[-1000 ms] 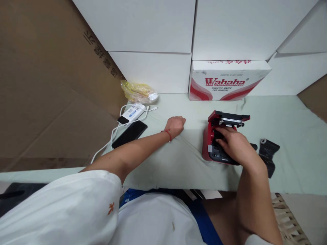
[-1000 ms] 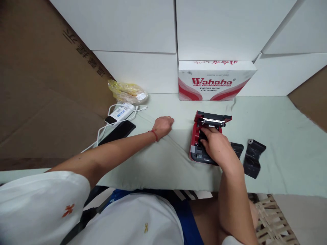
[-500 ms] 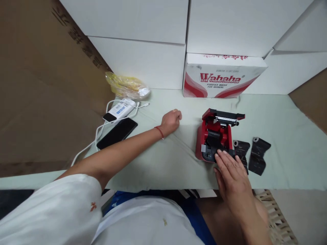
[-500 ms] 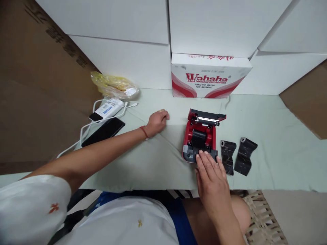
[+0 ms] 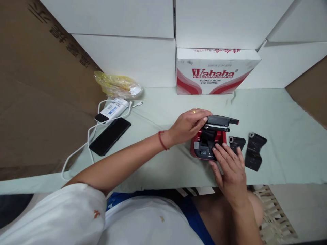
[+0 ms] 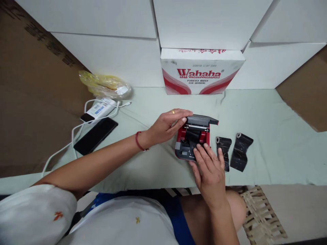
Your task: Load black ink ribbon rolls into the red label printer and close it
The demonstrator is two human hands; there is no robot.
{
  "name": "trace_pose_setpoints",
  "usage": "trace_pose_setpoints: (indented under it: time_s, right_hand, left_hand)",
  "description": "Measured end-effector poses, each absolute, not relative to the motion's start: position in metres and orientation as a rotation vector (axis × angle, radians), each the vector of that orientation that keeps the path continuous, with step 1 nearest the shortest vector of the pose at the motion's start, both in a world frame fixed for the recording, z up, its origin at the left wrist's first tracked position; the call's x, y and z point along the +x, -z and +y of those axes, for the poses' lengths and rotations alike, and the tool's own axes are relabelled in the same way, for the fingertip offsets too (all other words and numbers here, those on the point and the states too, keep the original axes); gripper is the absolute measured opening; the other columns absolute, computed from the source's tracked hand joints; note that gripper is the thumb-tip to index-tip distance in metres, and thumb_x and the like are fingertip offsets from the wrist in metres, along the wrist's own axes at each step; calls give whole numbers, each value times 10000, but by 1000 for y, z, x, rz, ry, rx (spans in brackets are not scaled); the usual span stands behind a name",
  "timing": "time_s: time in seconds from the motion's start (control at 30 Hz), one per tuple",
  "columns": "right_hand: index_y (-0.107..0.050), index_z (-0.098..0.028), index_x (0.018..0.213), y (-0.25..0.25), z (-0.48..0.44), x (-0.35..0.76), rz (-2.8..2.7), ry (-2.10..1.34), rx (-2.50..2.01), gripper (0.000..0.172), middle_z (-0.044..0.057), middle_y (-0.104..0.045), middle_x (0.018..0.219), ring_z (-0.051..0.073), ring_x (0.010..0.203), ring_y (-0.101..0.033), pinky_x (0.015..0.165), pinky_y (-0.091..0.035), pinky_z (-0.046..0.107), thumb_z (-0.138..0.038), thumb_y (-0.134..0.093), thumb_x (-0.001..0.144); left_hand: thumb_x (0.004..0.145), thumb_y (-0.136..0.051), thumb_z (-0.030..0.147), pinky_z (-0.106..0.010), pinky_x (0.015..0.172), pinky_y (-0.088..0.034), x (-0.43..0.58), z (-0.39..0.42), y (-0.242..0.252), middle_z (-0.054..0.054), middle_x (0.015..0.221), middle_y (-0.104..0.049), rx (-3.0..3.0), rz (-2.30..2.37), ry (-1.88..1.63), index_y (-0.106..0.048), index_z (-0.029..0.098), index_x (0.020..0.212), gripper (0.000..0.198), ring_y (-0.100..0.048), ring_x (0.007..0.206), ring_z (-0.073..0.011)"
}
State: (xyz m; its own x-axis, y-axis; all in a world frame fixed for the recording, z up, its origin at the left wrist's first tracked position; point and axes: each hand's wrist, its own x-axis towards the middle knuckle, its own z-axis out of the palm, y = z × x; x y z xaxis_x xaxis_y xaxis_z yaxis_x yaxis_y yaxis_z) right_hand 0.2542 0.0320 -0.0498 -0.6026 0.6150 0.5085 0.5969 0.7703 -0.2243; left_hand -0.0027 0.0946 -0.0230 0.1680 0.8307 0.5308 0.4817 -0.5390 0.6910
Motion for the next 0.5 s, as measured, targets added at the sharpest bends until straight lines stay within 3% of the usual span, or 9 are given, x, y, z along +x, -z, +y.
trace_pose_setpoints:
  time_s: [0.17, 0.3, 0.5]
  right_hand:
    - [-648, -138, 1369, 53, 26, 260, -2340, -56, -798, 448, 154, -742, 1337, 275, 1381, -611, 1261, -335, 587, -94, -717, 928]
    - [-649, -132, 1361, 55, 19, 261, -2320, -92, -802, 451, 167, -746, 1323, 269, 1334, -649, 1249, -358, 582, -63, -707, 919]
    - [-649, -134, 1364, 60, 23, 259, -2295, -100, -810, 471, 169, -748, 1315, 270, 1335, -648, 1241, -373, 577, -41, -707, 906]
  left_hand:
    - [1081, -462, 231, -376, 1114, -547, 0, 67, 29, -105, 1305, -771, 2269, 1287, -1350, -698, 185, 1297, 323, -704, 1263, -184]
    - [1042, -555, 249, -462, 1216, -468, -1, 43, 41, -88, 1383, -742, 2514, 1290, -1129, -675, 211, 1347, 330, -684, 1320, -218]
    - [1041, -506, 253, -383, 1126, -571, 1, 27, 53, -93, 1485, -673, 2529, 1295, -1004, -621, 193, 1444, 423, -585, 1445, -213]
